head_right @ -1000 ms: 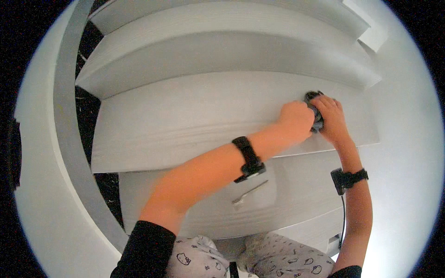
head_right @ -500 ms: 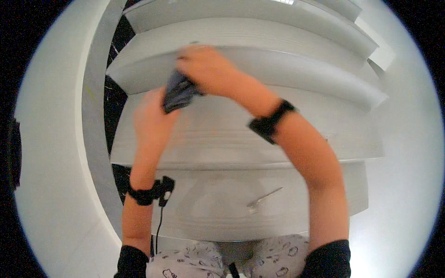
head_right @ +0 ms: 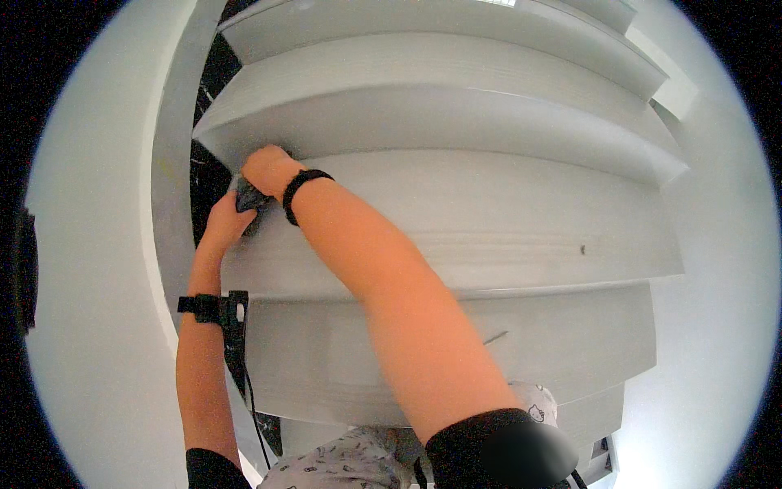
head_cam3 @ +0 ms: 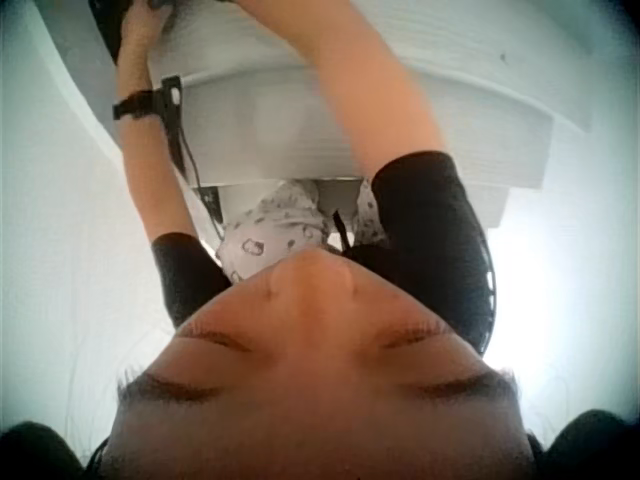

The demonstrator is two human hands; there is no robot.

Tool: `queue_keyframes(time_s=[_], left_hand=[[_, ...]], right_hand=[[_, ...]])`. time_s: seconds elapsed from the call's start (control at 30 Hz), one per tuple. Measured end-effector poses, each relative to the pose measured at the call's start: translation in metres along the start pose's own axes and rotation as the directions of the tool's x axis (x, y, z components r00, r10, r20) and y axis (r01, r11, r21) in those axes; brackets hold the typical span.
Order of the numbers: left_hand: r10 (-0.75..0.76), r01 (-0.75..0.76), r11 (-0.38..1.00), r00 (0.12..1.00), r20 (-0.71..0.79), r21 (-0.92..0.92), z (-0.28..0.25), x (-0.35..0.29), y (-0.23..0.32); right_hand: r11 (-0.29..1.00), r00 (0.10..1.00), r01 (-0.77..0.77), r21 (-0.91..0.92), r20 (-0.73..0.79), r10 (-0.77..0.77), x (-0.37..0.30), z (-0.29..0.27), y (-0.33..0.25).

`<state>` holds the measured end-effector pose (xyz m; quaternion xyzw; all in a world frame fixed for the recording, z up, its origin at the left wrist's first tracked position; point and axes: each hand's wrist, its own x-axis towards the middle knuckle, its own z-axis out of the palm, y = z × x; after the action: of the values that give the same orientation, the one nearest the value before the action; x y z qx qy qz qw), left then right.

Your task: The person cleans a stairwell by wiping the white stairs with a cloth and using a scraper to remove debris from the edges.

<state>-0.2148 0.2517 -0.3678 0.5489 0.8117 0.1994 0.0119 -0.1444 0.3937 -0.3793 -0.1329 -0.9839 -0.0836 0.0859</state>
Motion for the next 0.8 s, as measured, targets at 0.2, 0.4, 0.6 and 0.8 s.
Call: queue_keyframes(time_s=[0.2, 0.4, 0.6, 0.8], left_hand=[[0.15, -0.135, 0.987, 0.973, 0.174, -0.09, 0.018, 0.021, 0.029], [0.431, -0.433, 0.899, 0.855, 0.289, -0.063, 0.053, 0.029, 0.143], [0.719, -0.705, 0.69, 0.646, 0.257, -0.16, 0.117, 0.039, 0.275], [0.668, -0.66, 0.744, 0.734, 0.123, -0.104, 0.189, 0.009, 0.399]], right_hand=[[0.966, 0.993, -0.069, 0.251, -0.078, 0.091, -0.066, -0.01, 0.04], [0.954, 0.985, -0.15, 0.258, -0.043, 0.166, -0.178, -0.022, 0.106], [0.928, 0.948, -0.253, 0.273, -0.121, 0.294, -0.317, -0.028, 0.182], [0.756, 0.759, -0.648, 0.094, -0.005, 0.651, -0.432, -0.044, 0.219]])
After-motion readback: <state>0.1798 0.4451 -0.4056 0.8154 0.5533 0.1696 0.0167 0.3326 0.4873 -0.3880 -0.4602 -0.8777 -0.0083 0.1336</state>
